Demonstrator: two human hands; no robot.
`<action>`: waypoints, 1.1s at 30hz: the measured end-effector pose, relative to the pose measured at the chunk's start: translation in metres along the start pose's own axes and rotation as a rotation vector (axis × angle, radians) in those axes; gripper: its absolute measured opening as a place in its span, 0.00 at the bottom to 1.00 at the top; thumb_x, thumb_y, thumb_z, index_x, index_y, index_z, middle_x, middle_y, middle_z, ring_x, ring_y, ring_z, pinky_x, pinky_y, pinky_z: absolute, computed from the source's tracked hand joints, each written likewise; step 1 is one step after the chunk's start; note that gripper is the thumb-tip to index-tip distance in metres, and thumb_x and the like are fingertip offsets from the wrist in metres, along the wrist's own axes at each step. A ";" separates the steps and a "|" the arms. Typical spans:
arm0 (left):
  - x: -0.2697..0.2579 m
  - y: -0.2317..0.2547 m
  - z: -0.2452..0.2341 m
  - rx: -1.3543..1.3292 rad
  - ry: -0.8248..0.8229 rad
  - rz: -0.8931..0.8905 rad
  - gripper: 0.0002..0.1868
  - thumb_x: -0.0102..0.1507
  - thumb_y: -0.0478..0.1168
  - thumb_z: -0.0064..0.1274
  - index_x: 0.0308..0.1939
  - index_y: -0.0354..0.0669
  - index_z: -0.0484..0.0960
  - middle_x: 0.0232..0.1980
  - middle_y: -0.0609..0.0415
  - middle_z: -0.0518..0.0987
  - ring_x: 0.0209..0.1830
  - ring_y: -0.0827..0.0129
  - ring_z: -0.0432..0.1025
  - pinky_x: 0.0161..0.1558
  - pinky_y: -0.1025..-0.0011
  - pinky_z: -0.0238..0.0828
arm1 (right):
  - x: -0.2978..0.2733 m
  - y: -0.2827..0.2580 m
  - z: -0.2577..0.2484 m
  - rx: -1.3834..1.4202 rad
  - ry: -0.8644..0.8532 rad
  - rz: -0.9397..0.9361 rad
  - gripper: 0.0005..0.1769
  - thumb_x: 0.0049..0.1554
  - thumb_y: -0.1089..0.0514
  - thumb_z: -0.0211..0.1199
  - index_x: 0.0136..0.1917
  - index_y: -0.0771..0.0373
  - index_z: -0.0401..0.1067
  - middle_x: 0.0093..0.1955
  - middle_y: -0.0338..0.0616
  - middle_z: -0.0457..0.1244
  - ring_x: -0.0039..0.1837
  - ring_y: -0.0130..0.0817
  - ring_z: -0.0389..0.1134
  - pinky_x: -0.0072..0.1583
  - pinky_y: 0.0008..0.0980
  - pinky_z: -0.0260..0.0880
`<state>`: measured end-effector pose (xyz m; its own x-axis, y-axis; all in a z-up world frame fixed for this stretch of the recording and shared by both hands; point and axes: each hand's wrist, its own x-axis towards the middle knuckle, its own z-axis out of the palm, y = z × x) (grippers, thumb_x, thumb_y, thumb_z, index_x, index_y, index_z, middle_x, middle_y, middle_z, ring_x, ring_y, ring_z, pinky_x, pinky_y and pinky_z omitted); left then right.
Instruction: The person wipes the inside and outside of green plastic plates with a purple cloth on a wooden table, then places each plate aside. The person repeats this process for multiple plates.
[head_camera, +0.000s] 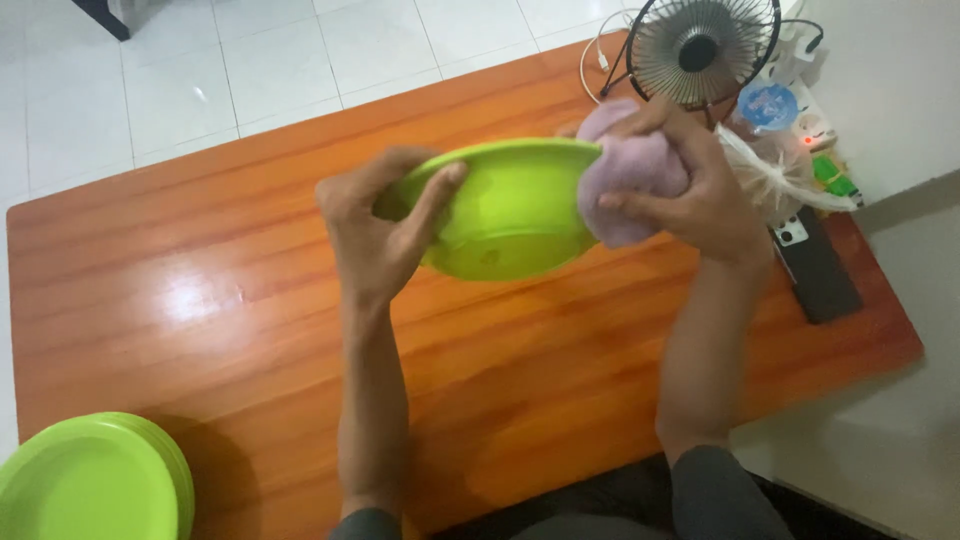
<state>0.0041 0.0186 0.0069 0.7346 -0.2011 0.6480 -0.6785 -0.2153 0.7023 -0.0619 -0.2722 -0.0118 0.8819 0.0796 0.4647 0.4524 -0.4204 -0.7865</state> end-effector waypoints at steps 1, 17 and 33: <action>-0.001 0.001 -0.003 0.005 -0.071 0.039 0.10 0.67 0.42 0.59 0.34 0.41 0.84 0.27 0.61 0.78 0.25 0.78 0.67 0.29 0.79 0.60 | 0.001 -0.008 0.000 -0.009 -0.067 0.005 0.25 0.54 0.56 0.72 0.61 0.59 0.64 0.61 0.42 0.59 0.65 0.36 0.61 0.66 0.31 0.61; -0.010 0.014 0.012 0.030 -0.155 0.169 0.06 0.65 0.41 0.64 0.38 0.44 0.88 0.37 0.59 0.87 0.28 0.78 0.77 0.33 0.78 0.70 | 0.018 -0.063 0.026 -0.004 -0.196 0.066 0.31 0.52 0.57 0.72 0.67 0.64 0.67 0.72 0.51 0.63 0.76 0.44 0.63 0.71 0.39 0.67; -0.003 0.023 -0.004 -0.027 0.146 -0.011 0.06 0.65 0.36 0.63 0.35 0.37 0.85 0.32 0.55 0.83 0.29 0.74 0.75 0.32 0.79 0.70 | 0.009 0.045 -0.005 0.206 -0.343 0.383 0.34 0.42 0.66 0.78 0.62 0.62 0.71 0.54 0.38 0.67 0.55 0.28 0.68 0.49 0.32 0.81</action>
<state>-0.0137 0.0177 0.0224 0.7355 -0.0569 0.6751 -0.6718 -0.1904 0.7158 -0.0348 -0.2943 -0.0411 0.9656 0.2600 -0.0027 0.0767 -0.2947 -0.9525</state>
